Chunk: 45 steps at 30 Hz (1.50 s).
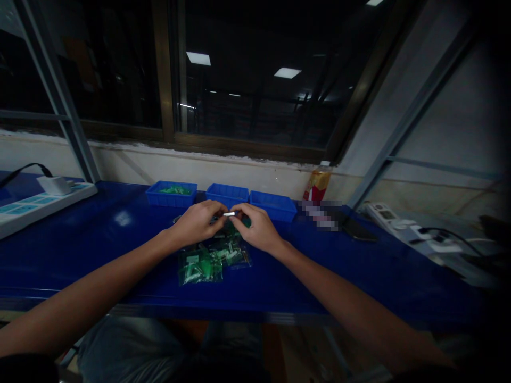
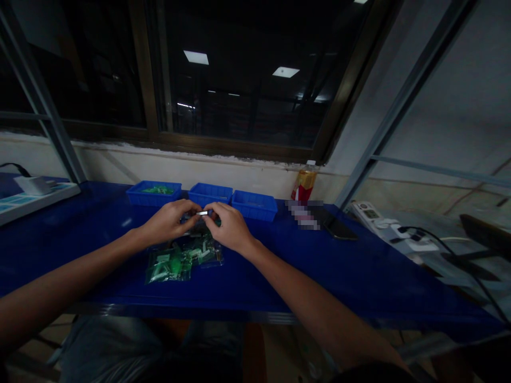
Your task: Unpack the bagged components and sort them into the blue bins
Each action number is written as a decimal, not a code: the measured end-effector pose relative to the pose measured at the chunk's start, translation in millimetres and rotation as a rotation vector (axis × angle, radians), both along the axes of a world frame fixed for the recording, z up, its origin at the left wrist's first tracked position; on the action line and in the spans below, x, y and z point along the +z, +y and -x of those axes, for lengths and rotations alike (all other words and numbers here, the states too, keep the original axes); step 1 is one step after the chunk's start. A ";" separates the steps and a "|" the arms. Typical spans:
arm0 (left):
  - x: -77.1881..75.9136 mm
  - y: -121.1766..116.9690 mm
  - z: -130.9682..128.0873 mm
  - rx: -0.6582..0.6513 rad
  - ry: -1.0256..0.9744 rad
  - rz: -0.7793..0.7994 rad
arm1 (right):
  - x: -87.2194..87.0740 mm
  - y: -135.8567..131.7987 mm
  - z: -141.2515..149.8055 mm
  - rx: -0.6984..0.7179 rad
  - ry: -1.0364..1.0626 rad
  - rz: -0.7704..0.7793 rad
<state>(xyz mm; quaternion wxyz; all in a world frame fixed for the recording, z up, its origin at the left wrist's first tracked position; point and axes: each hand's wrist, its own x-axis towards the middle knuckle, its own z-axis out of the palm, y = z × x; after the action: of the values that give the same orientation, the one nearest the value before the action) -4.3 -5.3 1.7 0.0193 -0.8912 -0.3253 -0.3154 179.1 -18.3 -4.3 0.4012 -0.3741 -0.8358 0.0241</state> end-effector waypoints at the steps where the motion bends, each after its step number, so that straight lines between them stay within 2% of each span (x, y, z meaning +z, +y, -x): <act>1: -0.4 -0.1 -0.3 0.010 0.006 0.005 | -0.1 0.2 0.6 -0.008 0.010 0.004; 8: -2.8 0.7 -0.4 0.030 0.056 0.028 | -4.3 1.6 4.0 -0.055 0.058 0.064; 17: -0.3 1.2 2.0 -0.034 -0.016 -0.025 | -0.9 1.9 2.9 -0.064 0.053 0.105; 24: 4.0 -3.2 -0.1 0.012 -0.006 -0.008 | -2.7 2.1 -3.1 0.010 0.039 0.032; 30: 2.3 -3.2 -1.3 0.023 0.019 0.056 | -2.9 4.1 -4.2 0.000 -0.019 -0.006; 39: -3.8 1.9 -0.5 0.032 0.181 0.118 | -5.6 5.2 -2.9 -0.040 -0.078 -0.024; 45: -3.7 -0.8 -0.9 -0.004 0.123 0.103 | -3.7 5.1 -2.2 -0.054 -0.087 -0.017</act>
<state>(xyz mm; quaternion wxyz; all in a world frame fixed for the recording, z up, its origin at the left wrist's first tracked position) -3.4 -6.1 -2.0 -0.0073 -0.9095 -0.3374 -0.2428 181.3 -13.2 -7.9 0.3679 -0.3940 -0.8422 -0.0102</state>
